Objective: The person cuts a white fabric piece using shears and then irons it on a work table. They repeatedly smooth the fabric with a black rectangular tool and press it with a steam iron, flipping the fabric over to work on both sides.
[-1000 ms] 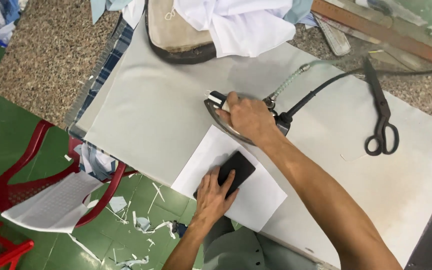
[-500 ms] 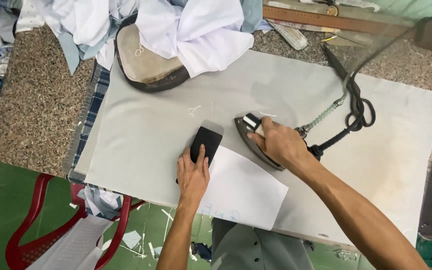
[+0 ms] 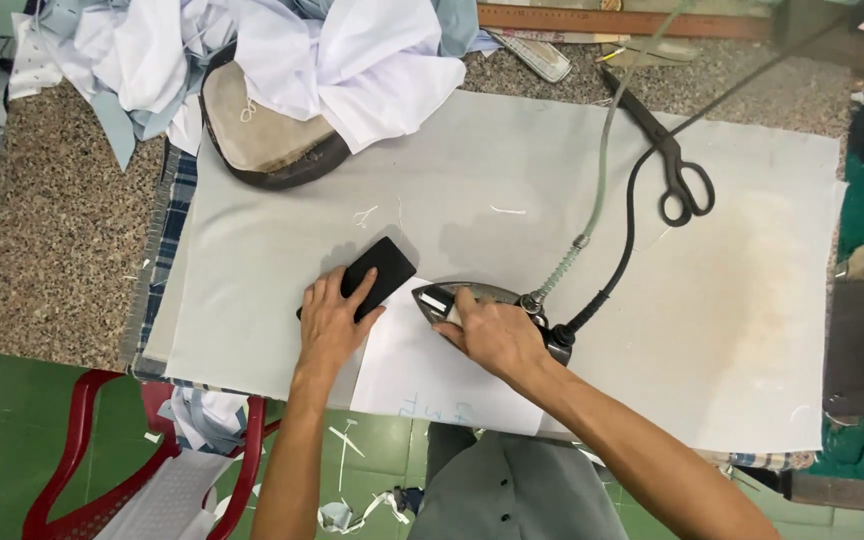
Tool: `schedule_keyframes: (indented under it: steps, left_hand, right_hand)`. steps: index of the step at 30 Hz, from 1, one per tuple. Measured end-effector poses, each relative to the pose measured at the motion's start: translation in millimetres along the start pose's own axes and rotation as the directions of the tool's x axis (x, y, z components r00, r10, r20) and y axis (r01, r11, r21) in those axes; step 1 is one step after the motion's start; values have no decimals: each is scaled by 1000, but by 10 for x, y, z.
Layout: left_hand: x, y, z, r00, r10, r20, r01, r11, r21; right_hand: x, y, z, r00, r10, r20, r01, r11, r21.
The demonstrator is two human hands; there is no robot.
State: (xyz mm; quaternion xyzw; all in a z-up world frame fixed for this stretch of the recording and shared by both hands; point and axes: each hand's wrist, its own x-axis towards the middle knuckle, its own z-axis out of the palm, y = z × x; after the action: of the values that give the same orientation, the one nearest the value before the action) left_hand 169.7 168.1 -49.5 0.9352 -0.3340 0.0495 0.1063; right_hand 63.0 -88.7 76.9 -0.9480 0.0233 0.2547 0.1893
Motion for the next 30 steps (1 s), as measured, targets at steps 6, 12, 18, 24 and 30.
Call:
schedule_keyframes:
  steps: [6,12,18,24,30]
  left_hand:
    - [287,67,-223,892,94,443,-57,994,-97]
    - [580,544,-308,760,185,623,-157,983,-100]
    - [730,1010,-312,682,267,681,-287,954,-86]
    - [745,1480,-234,621,350,701,-365,921,-137]
    - [535,1914,327,693,655,303,-591,756,-282]
  right_hand:
    - [-219,339,200,992,120,-45,-121,992,-20]
    - [-539,650,248,978,165,-131,-169,985,-19]
    - [-917,919,230,969,213,-127,-214,977,13]
    - [-1330,1306,284,944,318,-91,-302,941,156]
    - [-1803,2154,751,864,472,-173,-424,869,254]
